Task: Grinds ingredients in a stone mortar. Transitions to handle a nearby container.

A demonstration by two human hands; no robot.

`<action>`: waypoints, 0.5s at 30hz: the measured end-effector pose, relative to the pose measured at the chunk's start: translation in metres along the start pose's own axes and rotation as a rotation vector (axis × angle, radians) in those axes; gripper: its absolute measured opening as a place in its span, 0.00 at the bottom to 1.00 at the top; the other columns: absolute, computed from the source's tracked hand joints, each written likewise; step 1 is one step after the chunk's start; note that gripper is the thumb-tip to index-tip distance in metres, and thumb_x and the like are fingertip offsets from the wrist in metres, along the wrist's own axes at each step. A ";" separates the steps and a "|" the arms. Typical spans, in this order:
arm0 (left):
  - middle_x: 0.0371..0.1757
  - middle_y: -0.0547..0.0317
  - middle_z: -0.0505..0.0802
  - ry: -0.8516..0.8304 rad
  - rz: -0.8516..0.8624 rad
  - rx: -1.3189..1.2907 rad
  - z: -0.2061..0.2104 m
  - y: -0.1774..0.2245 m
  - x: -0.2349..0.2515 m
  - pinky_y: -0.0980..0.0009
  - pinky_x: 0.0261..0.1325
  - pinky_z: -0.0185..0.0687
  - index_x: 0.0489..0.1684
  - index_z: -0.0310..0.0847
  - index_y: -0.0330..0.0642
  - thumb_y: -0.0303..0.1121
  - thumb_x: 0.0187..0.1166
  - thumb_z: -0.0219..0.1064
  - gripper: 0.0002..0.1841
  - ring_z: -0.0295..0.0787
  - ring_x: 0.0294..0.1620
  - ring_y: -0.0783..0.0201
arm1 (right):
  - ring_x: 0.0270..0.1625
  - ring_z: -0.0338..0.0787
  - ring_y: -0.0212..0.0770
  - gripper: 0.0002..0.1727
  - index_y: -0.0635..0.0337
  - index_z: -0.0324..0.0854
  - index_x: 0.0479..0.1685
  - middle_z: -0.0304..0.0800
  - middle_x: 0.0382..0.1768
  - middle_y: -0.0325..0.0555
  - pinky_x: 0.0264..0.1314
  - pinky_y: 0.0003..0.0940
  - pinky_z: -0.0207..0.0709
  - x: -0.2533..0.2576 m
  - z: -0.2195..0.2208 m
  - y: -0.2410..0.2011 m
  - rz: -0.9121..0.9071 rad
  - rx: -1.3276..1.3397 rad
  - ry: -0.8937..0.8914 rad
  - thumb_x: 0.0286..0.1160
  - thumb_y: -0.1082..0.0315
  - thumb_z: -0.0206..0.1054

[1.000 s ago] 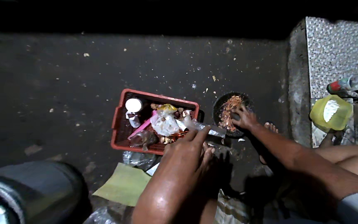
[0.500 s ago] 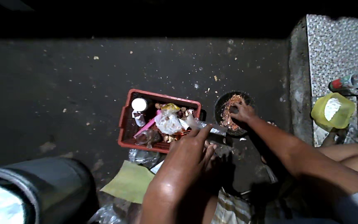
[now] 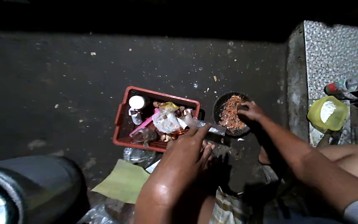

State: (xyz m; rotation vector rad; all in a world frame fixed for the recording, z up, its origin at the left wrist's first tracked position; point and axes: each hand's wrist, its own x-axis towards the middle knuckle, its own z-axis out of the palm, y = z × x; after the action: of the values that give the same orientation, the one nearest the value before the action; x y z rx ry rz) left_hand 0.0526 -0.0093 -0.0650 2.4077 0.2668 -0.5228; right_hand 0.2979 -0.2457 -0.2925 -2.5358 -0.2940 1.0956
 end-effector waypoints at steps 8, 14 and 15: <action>0.65 0.47 0.89 -0.005 0.012 0.013 -0.001 0.000 0.006 0.41 0.56 0.83 0.84 0.71 0.49 0.49 0.88 0.57 0.28 0.91 0.56 0.45 | 0.55 0.91 0.62 0.35 0.37 0.76 0.81 0.65 0.86 0.56 0.50 0.64 0.85 -0.005 0.048 0.002 -0.142 -0.316 0.058 0.73 0.40 0.71; 0.63 0.49 0.89 0.021 0.037 -0.009 0.001 -0.004 -0.002 0.42 0.53 0.85 0.84 0.71 0.51 0.51 0.88 0.54 0.28 0.92 0.51 0.49 | 0.73 0.81 0.62 0.36 0.38 0.77 0.80 0.67 0.84 0.57 0.68 0.68 0.78 -0.026 0.032 0.027 -0.097 -0.135 -0.056 0.70 0.42 0.76; 0.61 0.50 0.90 0.044 0.046 -0.011 0.001 -0.006 -0.004 0.41 0.52 0.85 0.83 0.73 0.50 0.51 0.87 0.54 0.28 0.92 0.51 0.49 | 0.69 0.86 0.61 0.35 0.37 0.76 0.81 0.68 0.85 0.54 0.64 0.65 0.82 -0.039 0.040 0.032 -0.122 -0.245 -0.069 0.71 0.40 0.73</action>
State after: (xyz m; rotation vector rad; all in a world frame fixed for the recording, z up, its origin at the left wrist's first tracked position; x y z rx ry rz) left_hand 0.0469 -0.0054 -0.0677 2.4107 0.2319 -0.4474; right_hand 0.2434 -0.2776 -0.3046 -2.6505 -0.6285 1.1634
